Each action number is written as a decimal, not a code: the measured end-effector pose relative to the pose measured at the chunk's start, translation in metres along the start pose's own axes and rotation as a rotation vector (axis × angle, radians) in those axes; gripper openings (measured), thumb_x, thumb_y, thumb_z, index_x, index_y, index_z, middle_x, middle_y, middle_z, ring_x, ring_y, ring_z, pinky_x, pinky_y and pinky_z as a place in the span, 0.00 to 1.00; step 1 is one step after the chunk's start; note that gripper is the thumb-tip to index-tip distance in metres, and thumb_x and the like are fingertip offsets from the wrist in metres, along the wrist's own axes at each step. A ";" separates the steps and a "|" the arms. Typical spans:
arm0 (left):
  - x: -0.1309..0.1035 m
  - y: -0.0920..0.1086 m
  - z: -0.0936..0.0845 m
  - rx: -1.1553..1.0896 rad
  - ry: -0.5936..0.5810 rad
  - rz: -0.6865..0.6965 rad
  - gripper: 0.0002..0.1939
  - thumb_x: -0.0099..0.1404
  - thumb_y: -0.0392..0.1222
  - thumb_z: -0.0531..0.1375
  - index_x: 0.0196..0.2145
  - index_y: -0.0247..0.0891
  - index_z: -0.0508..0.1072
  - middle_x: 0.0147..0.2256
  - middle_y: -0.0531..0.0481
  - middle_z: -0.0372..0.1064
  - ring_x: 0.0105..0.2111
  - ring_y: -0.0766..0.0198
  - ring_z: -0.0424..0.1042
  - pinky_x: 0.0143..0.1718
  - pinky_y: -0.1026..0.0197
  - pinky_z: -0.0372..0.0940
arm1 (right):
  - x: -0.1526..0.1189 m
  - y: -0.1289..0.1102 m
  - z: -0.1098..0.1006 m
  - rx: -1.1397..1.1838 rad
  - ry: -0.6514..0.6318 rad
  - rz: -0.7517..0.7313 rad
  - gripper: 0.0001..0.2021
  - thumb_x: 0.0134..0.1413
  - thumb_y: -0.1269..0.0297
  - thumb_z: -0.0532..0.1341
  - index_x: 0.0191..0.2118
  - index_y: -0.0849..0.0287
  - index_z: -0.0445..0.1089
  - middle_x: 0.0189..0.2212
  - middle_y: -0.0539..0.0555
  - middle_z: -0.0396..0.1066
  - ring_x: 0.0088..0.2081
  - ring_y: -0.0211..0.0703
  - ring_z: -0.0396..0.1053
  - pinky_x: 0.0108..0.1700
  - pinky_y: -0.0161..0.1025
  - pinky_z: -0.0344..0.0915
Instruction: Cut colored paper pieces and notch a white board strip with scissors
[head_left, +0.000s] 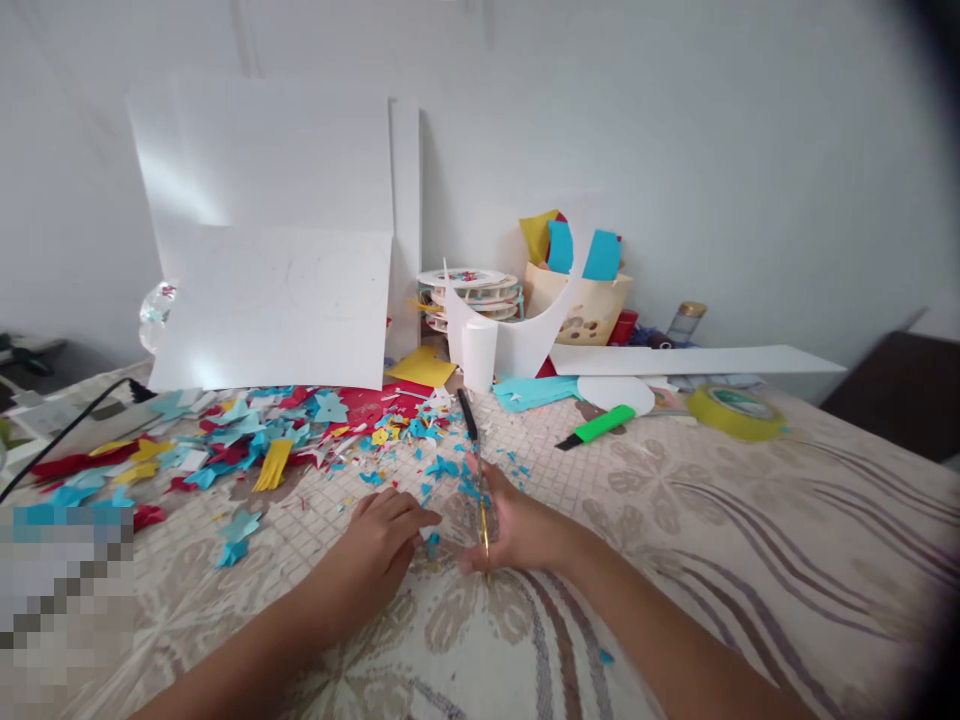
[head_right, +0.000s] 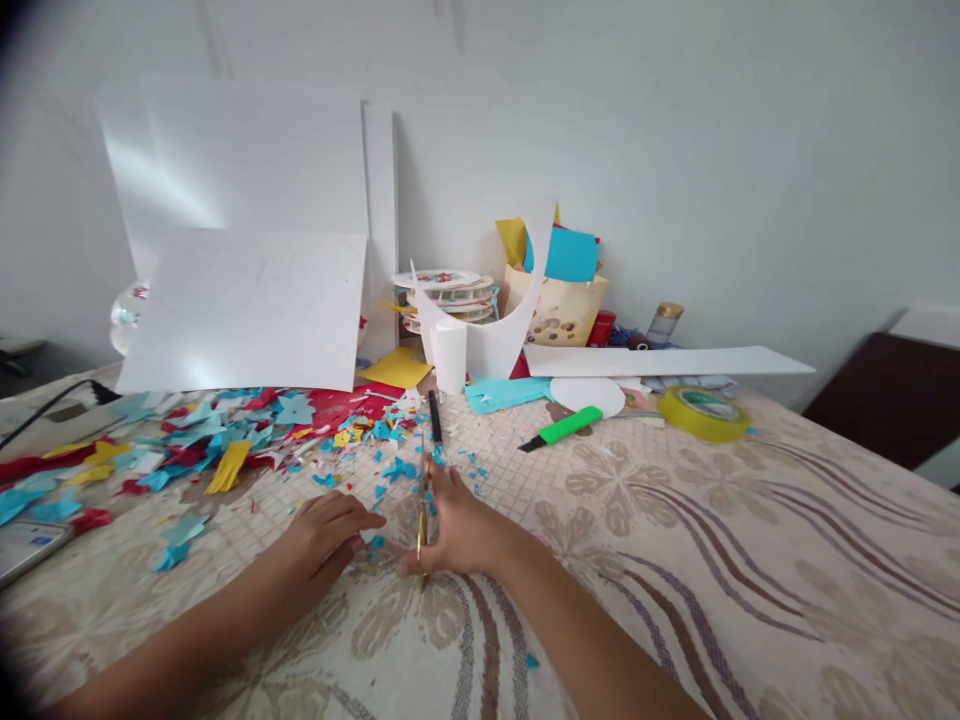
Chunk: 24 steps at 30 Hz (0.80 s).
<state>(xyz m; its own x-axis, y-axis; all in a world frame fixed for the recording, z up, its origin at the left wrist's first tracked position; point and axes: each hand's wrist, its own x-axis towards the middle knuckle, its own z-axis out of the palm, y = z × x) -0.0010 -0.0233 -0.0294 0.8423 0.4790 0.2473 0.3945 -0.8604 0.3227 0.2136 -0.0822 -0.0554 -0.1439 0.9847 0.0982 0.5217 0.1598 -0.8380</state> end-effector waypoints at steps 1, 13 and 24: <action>0.000 0.000 0.001 -0.002 -0.001 -0.002 0.18 0.60 0.27 0.48 0.42 0.42 0.69 0.36 0.47 0.69 0.40 0.58 0.65 0.43 0.52 0.57 | 0.001 -0.001 -0.001 -0.040 -0.009 0.013 0.57 0.24 0.51 0.70 0.62 0.52 0.39 0.61 0.59 0.41 0.60 0.65 0.31 0.56 0.58 0.38; -0.001 -0.004 0.002 0.033 0.023 0.003 0.16 0.60 0.28 0.49 0.42 0.41 0.68 0.36 0.47 0.69 0.40 0.57 0.65 0.45 0.50 0.57 | 0.007 0.001 0.005 0.091 0.222 -0.049 0.18 0.41 0.58 0.66 0.38 0.57 0.64 0.37 0.56 0.70 0.39 0.48 0.69 0.42 0.45 0.63; -0.001 0.004 -0.004 -0.056 0.076 0.012 0.07 0.59 0.36 0.54 0.37 0.40 0.65 0.34 0.48 0.67 0.38 0.59 0.66 0.43 0.54 0.60 | -0.002 -0.008 0.013 0.443 0.234 -0.055 0.22 0.41 0.57 0.66 0.40 0.57 0.58 0.37 0.56 0.70 0.37 0.47 0.71 0.40 0.45 0.66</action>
<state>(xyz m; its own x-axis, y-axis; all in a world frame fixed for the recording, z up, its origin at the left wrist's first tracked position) -0.0015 -0.0263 -0.0249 0.8157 0.4821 0.3197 0.3611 -0.8562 0.3695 0.1990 -0.0859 -0.0562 0.0580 0.9730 0.2235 0.1041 0.2167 -0.9707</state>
